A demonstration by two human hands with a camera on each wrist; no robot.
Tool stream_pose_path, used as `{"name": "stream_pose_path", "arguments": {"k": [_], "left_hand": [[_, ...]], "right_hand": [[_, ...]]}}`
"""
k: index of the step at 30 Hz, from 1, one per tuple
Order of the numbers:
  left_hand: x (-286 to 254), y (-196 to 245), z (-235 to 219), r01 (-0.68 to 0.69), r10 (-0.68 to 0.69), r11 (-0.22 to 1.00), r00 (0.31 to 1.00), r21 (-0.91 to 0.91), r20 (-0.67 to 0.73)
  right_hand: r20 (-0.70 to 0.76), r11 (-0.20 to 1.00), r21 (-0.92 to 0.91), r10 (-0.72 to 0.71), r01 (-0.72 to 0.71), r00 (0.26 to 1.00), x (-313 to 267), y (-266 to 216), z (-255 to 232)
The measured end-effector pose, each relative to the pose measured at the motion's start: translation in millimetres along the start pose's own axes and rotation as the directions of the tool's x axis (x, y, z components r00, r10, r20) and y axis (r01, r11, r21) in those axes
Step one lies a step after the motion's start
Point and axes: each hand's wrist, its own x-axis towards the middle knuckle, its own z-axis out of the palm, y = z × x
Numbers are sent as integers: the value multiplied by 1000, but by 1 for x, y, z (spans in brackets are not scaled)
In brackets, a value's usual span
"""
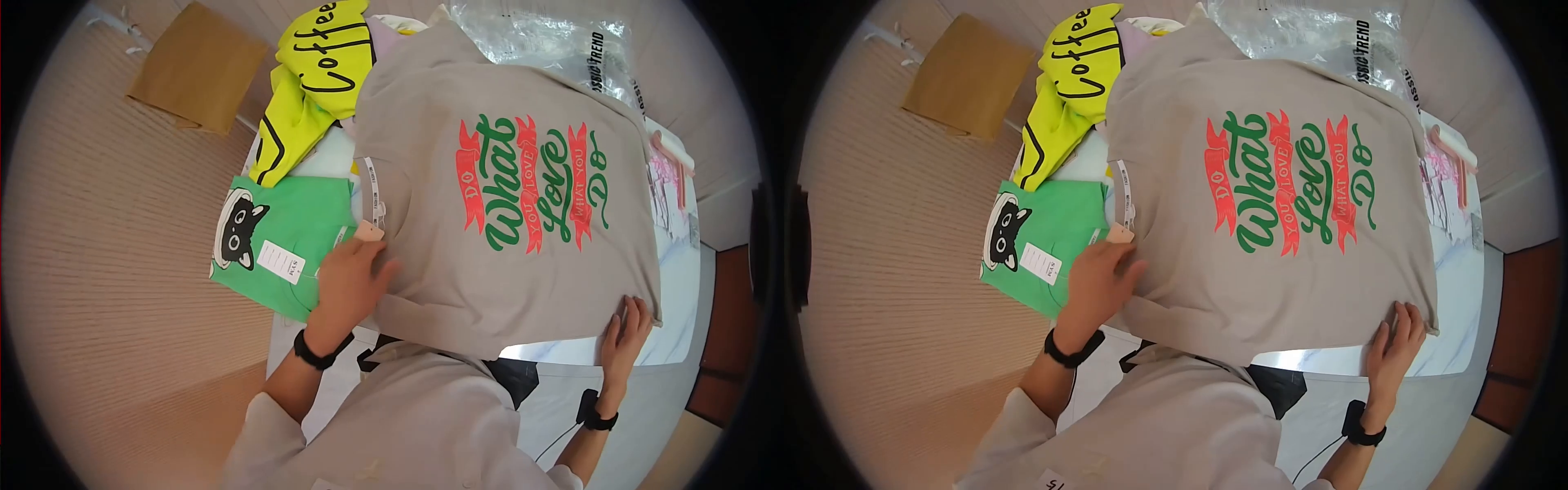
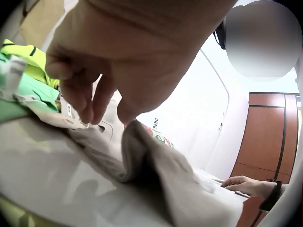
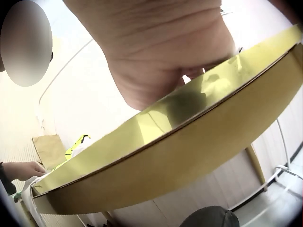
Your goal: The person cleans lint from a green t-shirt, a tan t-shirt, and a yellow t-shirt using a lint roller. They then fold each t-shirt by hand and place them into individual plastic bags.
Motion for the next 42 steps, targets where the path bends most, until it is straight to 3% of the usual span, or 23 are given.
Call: {"name": "stream_pose_path", "arguments": {"k": [3, 9, 11, 12, 15, 18, 21, 23, 24, 27, 29, 31, 33, 36, 39, 42], "left_hand": [[18, 16, 5, -126, 123, 958, 992, 256, 29], [69, -27, 8, -241, 147, 799, 967, 551, 210], [77, -20, 2, -221, 153, 798, 974, 560, 166], [83, -14, -1, -217, 161, 801, 976, 558, 149], [71, 22, -11, -305, 297, 946, 952, 111, 79], [31, 19, 26, -310, 360, 927, 895, -213, 263], [7, 25, 26, -365, 303, 929, 853, 69, 425], [19, 21, 15, -350, 269, 935, 804, 57, 531], [21, 17, 11, -335, 240, 940, 779, 60, 580], [31, 8, 9, -339, 241, 939, 773, 60, 587], [34, 4, 11, -351, 254, 934, 773, 58, 582], [35, 7, 11, -342, 244, 937, 780, 66, 576], [32, 17, 4, -309, 208, 947, 798, 88, 565], [15, 36, -3, -193, 108, 971, 876, 137, 471], [-12, 35, 1, -188, 139, 973, 942, 137, 306], [-40, 38, 3, -122, 118, 992, 976, 11, 182]], "right_hand": [[14, 1000, -19, -2, 2, 1000, 0, -8, -1], [3, 999, 32, -27, 27, 1000, -11, -24, -3], [6, 999, 21, -50, 49, 999, -15, -31, -4], [9, 998, 7, -60, 60, 998, -16, -36, -6], [-1, 997, -15, -77, 77, 997, -20, -45, -4], [15, 997, -15, -82, 82, 997, -17, -45, -13], [64, 992, -7, -125, 125, 990, -8, -35, -32], [133, 990, -8, -141, 143, 981, 0, -26, -44], [84, 975, -52, -211, 215, 974, 9, -17, -51], [410, 1000, -21, 24, -17, 912, 51, 20, -88], [238, 990, 107, 66, -93, 969, 89, 64, -87], [25, 998, 58, 6, -8, 1000, 142, 113, -86], [113, 849, 380, 351, -367, 929, 196, 126, -95], [-51, 903, 283, 351, -324, 935, 263, 172, -77], [-171, 974, -20, 220, -226, 960, 315, 209, -47], [-100, 939, -131, 308, -319, 946, 338, 199, -34]]}}
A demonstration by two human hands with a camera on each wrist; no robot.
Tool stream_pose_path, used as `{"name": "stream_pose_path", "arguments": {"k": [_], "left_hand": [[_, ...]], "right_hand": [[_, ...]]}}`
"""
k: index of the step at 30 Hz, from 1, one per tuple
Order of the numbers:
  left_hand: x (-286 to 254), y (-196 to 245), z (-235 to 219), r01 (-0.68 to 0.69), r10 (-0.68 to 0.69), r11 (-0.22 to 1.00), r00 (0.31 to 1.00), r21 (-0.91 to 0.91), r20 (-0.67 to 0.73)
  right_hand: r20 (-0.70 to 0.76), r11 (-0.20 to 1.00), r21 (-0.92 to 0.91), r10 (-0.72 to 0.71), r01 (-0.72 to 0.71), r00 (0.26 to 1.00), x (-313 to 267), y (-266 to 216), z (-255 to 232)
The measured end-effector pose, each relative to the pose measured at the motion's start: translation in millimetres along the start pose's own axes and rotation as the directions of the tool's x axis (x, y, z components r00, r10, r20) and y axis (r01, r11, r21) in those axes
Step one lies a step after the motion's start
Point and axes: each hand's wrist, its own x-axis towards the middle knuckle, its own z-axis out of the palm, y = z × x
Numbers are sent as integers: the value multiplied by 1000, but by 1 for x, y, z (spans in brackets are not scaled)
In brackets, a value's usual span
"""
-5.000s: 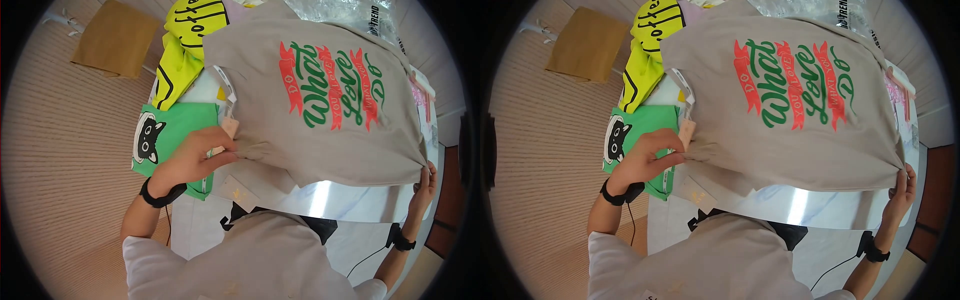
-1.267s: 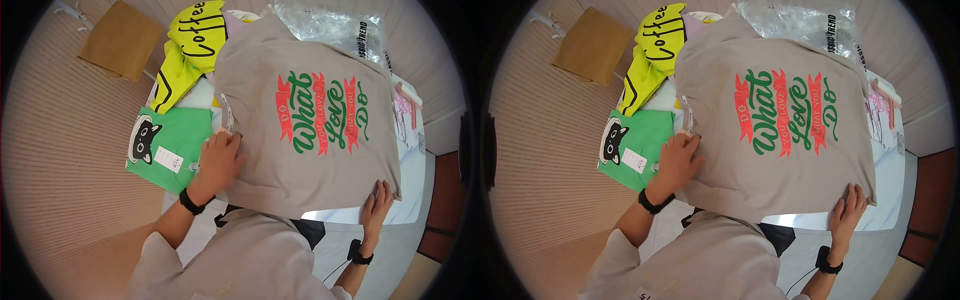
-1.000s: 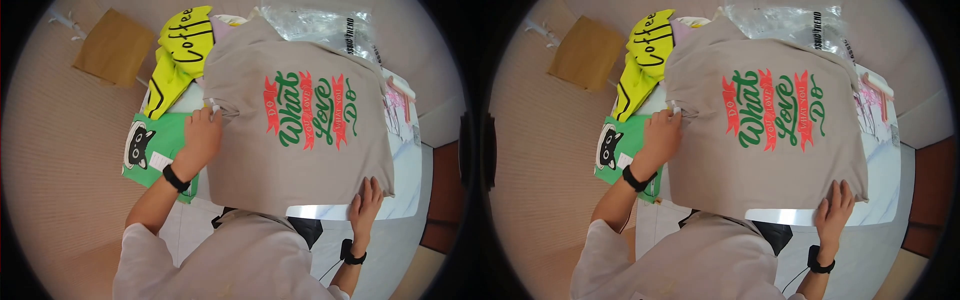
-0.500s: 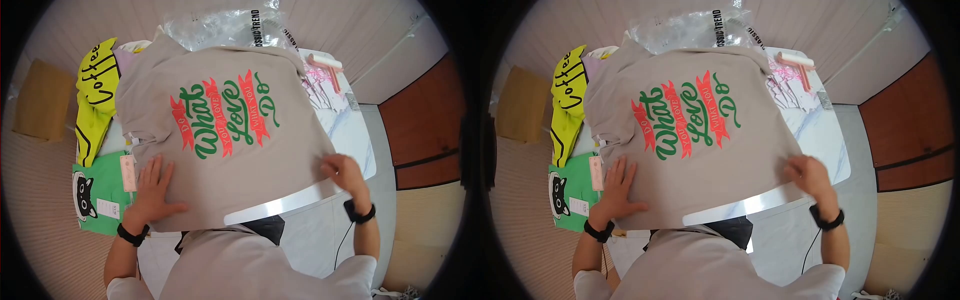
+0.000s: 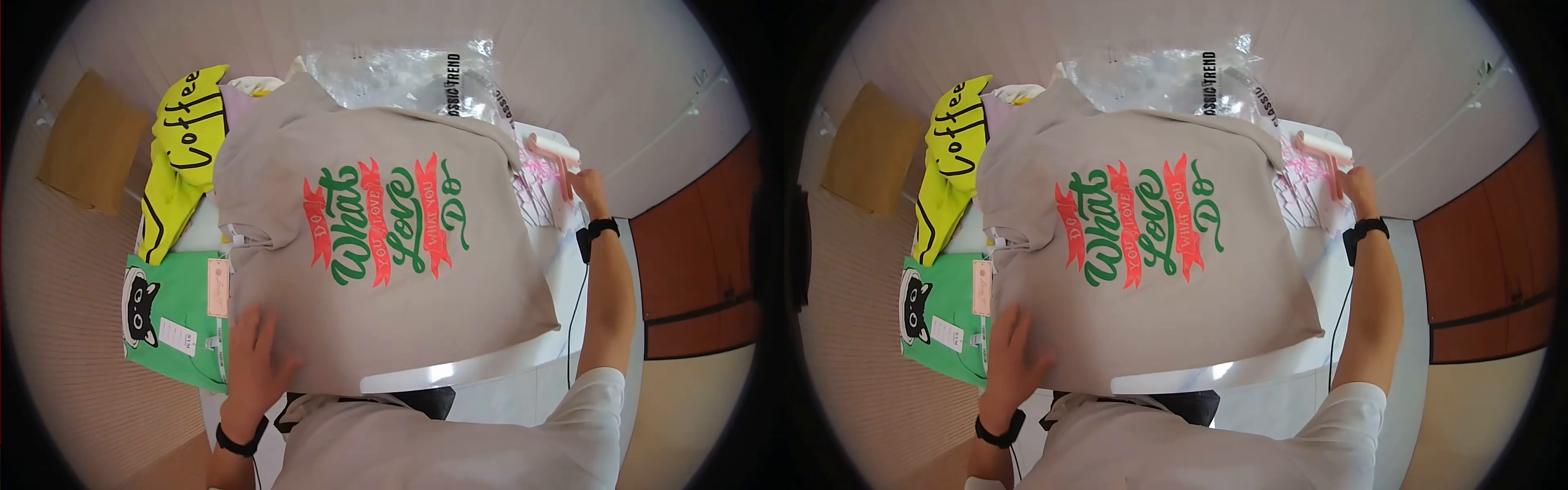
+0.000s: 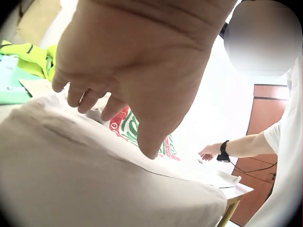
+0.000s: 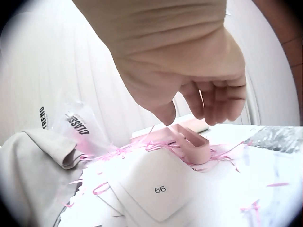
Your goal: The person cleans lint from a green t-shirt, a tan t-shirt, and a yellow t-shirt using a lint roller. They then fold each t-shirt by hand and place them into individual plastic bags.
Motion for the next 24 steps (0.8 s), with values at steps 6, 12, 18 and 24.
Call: {"name": "stream_pose_path", "arguments": {"k": [6, 12, 18, 24], "left_hand": [[-28, -4, 14, 33, -38, 998, 995, -47, -95], [-33, -5, 19, 41, -45, 998, 995, -38, -88], [-45, -22, 39, -57, 40, 996, 967, -61, -251], [-65, -26, 46, -98, 53, 986, 950, -132, -308]], "right_hand": [[165, 995, -4, 99, -100, 981, 16, -7, 18], [-239, 999, 2, -40, 42, 970, 33, 24, 33], [-315, 929, 273, -158, 248, 936, 2, 16, -34], [-254, 669, 446, -542, 594, 801, -100, -96, -92]]}}
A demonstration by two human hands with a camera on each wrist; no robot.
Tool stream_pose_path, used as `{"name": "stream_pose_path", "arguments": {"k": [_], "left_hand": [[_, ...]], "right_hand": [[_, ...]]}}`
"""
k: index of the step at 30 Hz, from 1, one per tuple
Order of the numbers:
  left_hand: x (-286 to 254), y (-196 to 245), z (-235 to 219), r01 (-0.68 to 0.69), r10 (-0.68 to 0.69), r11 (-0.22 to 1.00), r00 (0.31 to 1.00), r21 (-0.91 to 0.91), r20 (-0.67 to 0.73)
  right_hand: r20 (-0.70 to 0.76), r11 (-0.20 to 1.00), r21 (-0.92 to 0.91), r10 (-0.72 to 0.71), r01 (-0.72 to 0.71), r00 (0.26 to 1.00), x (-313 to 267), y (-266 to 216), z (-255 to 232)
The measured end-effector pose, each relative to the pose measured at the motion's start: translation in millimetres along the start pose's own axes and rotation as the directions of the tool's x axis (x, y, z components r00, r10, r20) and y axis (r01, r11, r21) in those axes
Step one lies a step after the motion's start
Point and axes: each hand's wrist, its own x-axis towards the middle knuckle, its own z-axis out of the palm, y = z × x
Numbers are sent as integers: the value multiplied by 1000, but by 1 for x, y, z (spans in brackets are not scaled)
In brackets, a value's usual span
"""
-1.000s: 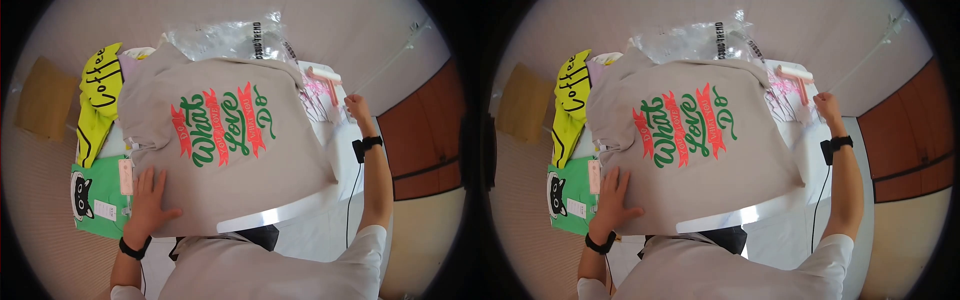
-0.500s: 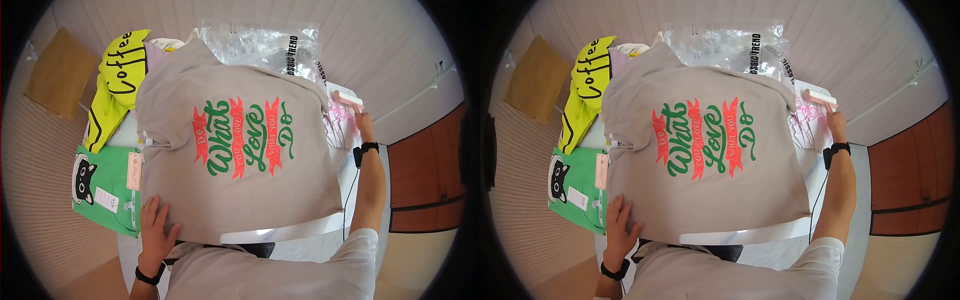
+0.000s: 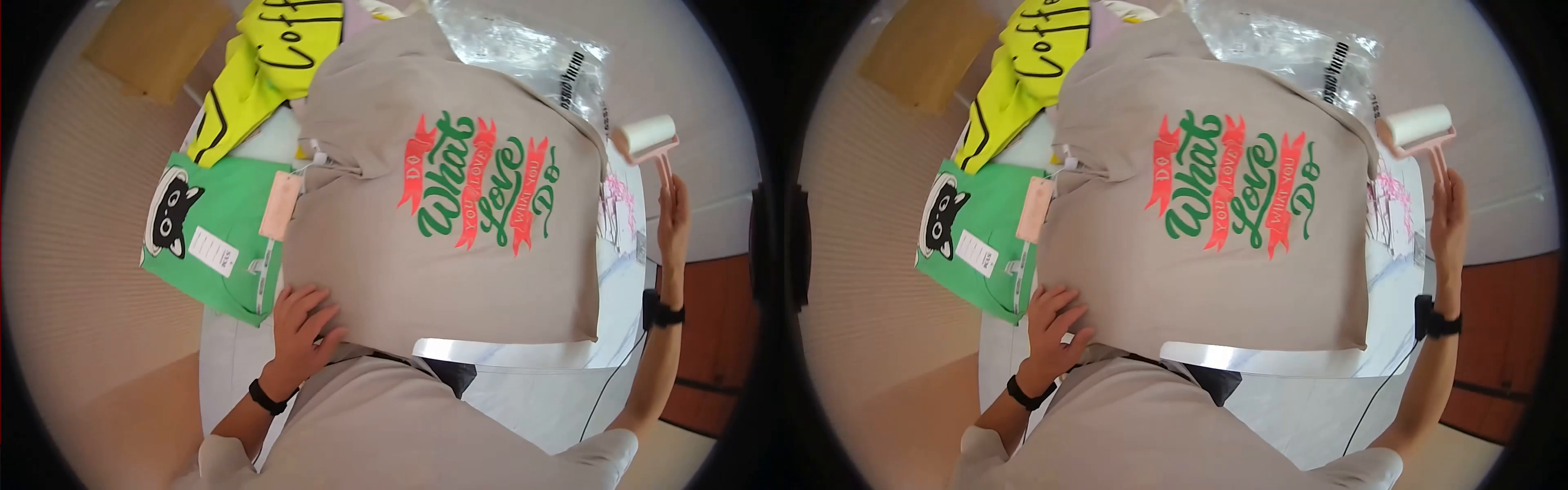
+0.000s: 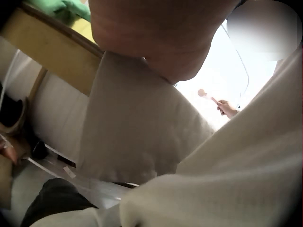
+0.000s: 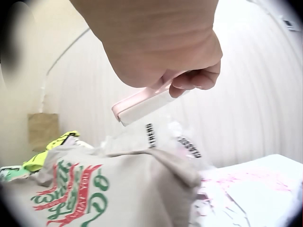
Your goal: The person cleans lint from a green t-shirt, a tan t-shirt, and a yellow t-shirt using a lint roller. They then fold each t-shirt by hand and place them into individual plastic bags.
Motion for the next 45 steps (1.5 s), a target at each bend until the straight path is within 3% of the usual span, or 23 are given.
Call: {"name": "stream_pose_path", "arguments": {"k": [3, 5, 7, 11, 15, 16, 18, 21, 27, 31, 34, 37, 40, 43, 45], "left_hand": [[-5, -2, 2, -8, 7, 1000, 999, -19, -41], [-11, -7, 6, -8, 6, 1000, 996, -20, -85], [-18, -12, 8, -6, 4, 1000, 993, -13, -117], [-28, -15, 10, -15, 12, 1000, 986, -16, -166], [-39, -19, 21, -49, 47, 999, 974, -5, -221], [-40, -21, 22, -64, 66, 998, 972, 14, -228], [-44, -24, 26, -85, 84, 996, 964, 5, -253], [-48, -25, 25, -77, 70, 997, 955, -15, -289], [-47, -31, 26, -107, 104, 994, 939, 10, -328], [-45, -32, 26, -112, 109, 994, 937, 9, -331], [-47, -32, 30, -111, 111, 994, 936, 18, -334], [-49, -31, 32, -107, 108, 994, 936, 22, -335], [-48, -26, 32, -98, 97, 995, 934, 15, -344], [-50, -28, 32, -110, 109, 994, 933, 15, -342], [-51, -29, 32, -114, 114, 993, 933, 18, -342]], "right_hand": [[64, 998, 51, -34, 31, 997, -21, -96, 29], [167, 979, 200, -6, -28, 986, -32, -146, 49], [292, 931, 338, 36, -138, 956, -41, -185, 68], [550, 916, 356, -47, -183, 834, -51, -251, 105], [582, 888, 394, -440, 236, 684, -65, -295, 162], [581, 861, 434, -492, 265, 648, -69, -304, 178], [577, 803, 507, -587, 314, 569, -77, -317, 209], [665, 844, 349, -529, 407, 528, -83, -335, 235], [519, 808, 350, -588, 473, 621, -65, -300, 245], [609, 911, 189, -401, 365, 685, -51, -297, 229], [545, 836, 351, -549, 423, 634, -50, -313, 223], [618, 783, 386, -612, 489, 493, -58, -331, 228], [708, 802, 323, -557, 502, 434, -55, -341, 240], [608, 771, 344, -618, 537, 498, -40, -321, 263], [641, 832, 300, -539, 467, 547, -20, -313, 264]]}}
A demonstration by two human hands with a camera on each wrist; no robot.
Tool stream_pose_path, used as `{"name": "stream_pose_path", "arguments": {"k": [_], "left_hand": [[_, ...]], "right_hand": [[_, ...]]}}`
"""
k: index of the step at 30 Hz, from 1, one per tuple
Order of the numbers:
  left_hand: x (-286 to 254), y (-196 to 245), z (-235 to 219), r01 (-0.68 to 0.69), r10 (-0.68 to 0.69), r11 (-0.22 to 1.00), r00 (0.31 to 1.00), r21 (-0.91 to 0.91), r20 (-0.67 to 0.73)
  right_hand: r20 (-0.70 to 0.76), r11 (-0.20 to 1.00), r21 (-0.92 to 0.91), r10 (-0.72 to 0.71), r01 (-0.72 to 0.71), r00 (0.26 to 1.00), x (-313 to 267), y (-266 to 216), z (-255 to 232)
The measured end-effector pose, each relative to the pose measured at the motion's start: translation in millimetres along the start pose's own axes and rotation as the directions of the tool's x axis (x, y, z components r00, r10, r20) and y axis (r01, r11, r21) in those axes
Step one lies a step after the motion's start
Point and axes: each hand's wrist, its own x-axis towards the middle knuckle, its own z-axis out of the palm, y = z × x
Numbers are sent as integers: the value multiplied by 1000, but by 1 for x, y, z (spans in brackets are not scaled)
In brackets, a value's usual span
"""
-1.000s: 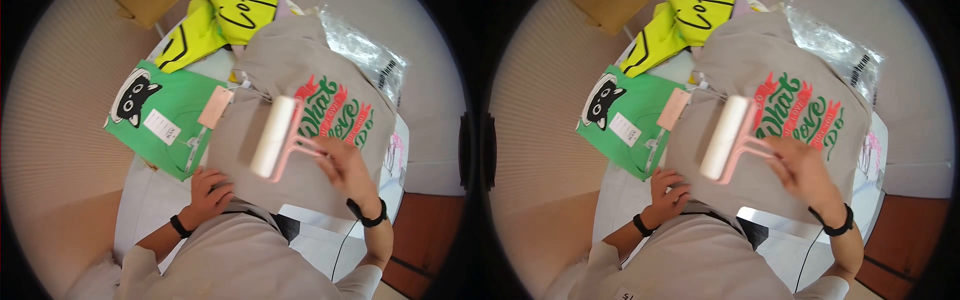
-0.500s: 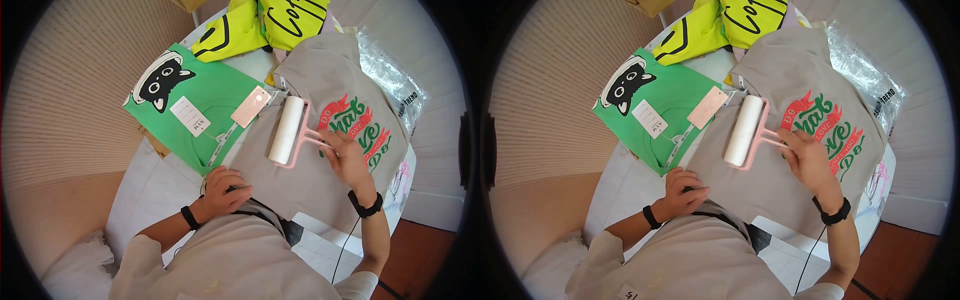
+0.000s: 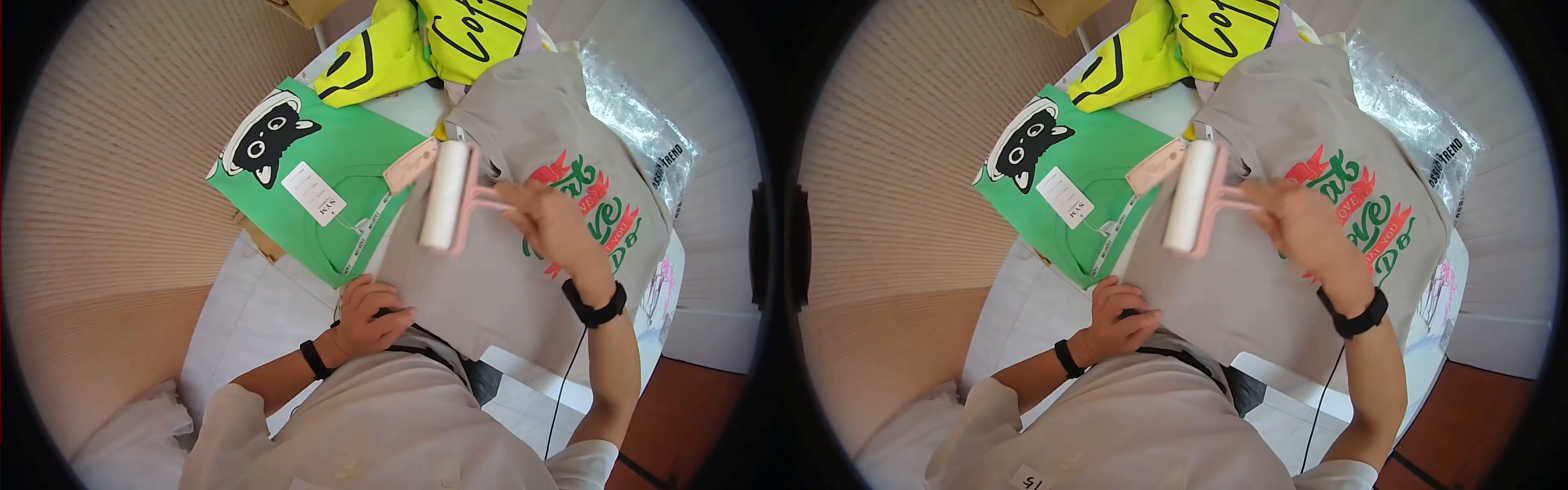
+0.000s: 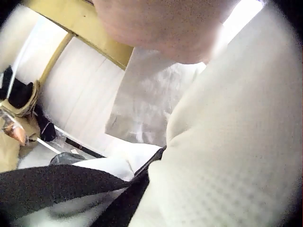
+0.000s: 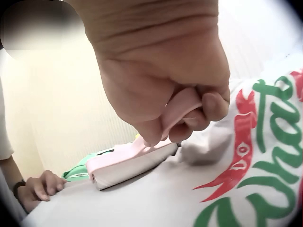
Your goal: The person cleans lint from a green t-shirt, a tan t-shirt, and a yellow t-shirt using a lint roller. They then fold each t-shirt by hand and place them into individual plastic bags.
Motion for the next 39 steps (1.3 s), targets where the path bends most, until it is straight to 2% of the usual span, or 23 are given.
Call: {"name": "stream_pose_path", "arguments": {"k": [1, 4, 7, 10, 13, 16, 20, 22, 23, 25, 26, 28, 29, 32, 35, 38, 39], "left_hand": [[1, 1, 0, 4, -4, 1000, 1000, 2, -1], [6, 5, 0, 12, -11, 1000, 1000, 26, -20], [5, 5, 1, 24, -24, 1000, 1000, 10, -5], [5, 5, -2, 26, -26, 1000, 999, -15, 24], [7, 4, -2, 8, -8, 1000, 999, -2, 37], [10, 7, -5, 18, -18, 1000, 998, 12, 56], [26, 18, -16, 63, -63, 998, 992, 3, 109], [37, 22, -22, 103, -98, 994, 987, -36, 129], [43, 23, -24, 121, -112, 991, 983, -59, 146], [60, 23, -21, 189, -182, 971, 981, -143, 62], [72, 21, -18, 217, -218, 958, 976, -185, 19], [100, 12, -16, 326, -297, 903, 945, -280, 140], [112, 7, -13, 383, -331, 867, 921, -319, 206], [138, -6, 10, 142, -74, 976, 928, -163, 365], [142, -22, 24, -59, 15, 997, 763, 46, 647], [152, -30, 31, -153, -21, 976, 642, 155, 767], [154, -34, 34, -167, -14, 974, 633, 155, 774]], "right_hand": [[2, 999, 11, 52, -52, 999, 1, 4, -5], [-13, 992, 112, 51, -50, 999, -6, 3, -11], [-65, 984, 102, -139, 145, 988, -12, -20, -12], [130, 990, 93, -117, 105, 985, -14, -44, -9], [137, 997, 17, -83, 81, 987, -14, -37, 11], [-50, 988, -37, -154, 152, 987, -7, -16, 11], [-57, 999, 43, 12, -9, 998, -17, -7, -14], [-67, 998, 55, 41, -37, 997, -35, -22, -23], [-74, 999, 45, 9, -6, 997, -44, -27, -18], [-94, 998, 23, -49, 51, 994, -63, -38, -7], [-74, 1000, 10, -15, 15, 997, -73, -44, -2], [-34, 998, -14, 54, -54, 998, -90, -53, 8], [-57, 998, -7, 70, -70, 996, -98, -53, 13], [-131, 994, 5, 105, -106, 986, -117, -49, 20], [-173, 989, 10, 146, -146, 974, -143, -43, 14], [-174, 970, 4, 240, -243, 955, -175, -34, 4], [-171, 962, 0, 270, -274, 947, -186, -32, 0]]}}
